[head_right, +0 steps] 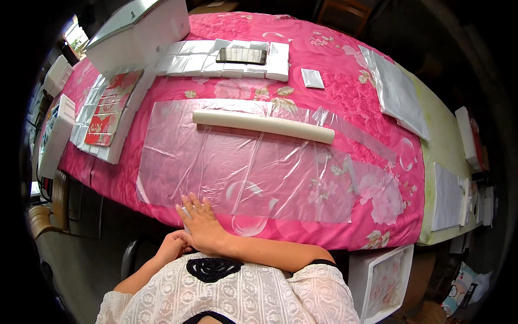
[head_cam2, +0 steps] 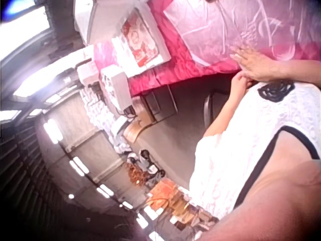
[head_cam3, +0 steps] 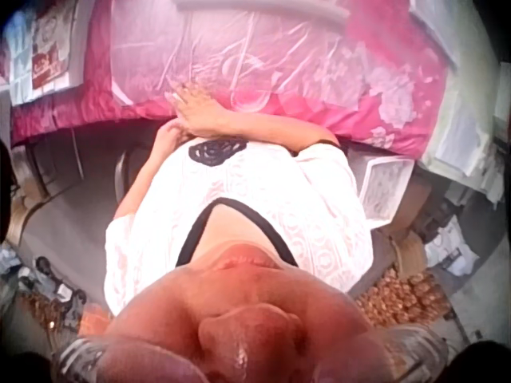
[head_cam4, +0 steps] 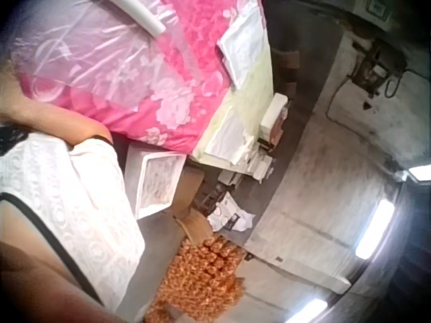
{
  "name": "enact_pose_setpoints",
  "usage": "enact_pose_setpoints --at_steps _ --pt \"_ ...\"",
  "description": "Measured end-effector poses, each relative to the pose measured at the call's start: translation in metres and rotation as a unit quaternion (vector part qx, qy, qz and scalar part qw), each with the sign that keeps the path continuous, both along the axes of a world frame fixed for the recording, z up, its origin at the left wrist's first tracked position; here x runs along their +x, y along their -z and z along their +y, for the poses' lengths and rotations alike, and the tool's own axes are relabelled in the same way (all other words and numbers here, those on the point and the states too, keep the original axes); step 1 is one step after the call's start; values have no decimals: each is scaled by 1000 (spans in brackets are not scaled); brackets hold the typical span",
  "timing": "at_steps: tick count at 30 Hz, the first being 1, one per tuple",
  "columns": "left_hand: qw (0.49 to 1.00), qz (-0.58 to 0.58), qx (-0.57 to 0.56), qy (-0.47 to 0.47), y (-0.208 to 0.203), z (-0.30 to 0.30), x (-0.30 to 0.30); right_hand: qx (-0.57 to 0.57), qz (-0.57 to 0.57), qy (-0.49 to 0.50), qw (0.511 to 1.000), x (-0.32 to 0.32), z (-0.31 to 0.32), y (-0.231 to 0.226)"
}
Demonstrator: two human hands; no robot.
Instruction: The person wraps small rectangular items in clear plastic film. They unroll the film, place an item on it, fold the film around the item, and set the wrapped item aside. The process is repeated for several items.
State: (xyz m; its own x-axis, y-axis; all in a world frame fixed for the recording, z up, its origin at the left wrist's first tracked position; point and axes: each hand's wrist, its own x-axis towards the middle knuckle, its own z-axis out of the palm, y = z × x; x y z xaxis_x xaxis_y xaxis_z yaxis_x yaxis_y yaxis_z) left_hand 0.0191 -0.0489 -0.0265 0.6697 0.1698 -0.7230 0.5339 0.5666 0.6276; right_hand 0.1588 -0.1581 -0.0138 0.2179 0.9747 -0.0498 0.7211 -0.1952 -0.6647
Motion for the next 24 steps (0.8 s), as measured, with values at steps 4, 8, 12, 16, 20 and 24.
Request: enact_pose_setpoints --at_steps 4,8,12,16,20,24 --pt "994 30 100 -3 3 1 -1 16 -29 -31 999 -2 1 -5" --pt "830 -89 510 208 -41 -6 21 141 -75 -80 984 34 -13 -19" --pt "742 -168 597 254 -69 1 59 156 -89 -113 977 92 -34 -36" --pt "712 -200 641 207 -74 20 86 205 -40 42 977 178 -53 -51" --pt "699 -183 668 179 -64 46 102 247 180 363 880 294 -63 -50" --pt "654 -165 713 192 -54 67 119 310 157 497 795 400 -73 -27"
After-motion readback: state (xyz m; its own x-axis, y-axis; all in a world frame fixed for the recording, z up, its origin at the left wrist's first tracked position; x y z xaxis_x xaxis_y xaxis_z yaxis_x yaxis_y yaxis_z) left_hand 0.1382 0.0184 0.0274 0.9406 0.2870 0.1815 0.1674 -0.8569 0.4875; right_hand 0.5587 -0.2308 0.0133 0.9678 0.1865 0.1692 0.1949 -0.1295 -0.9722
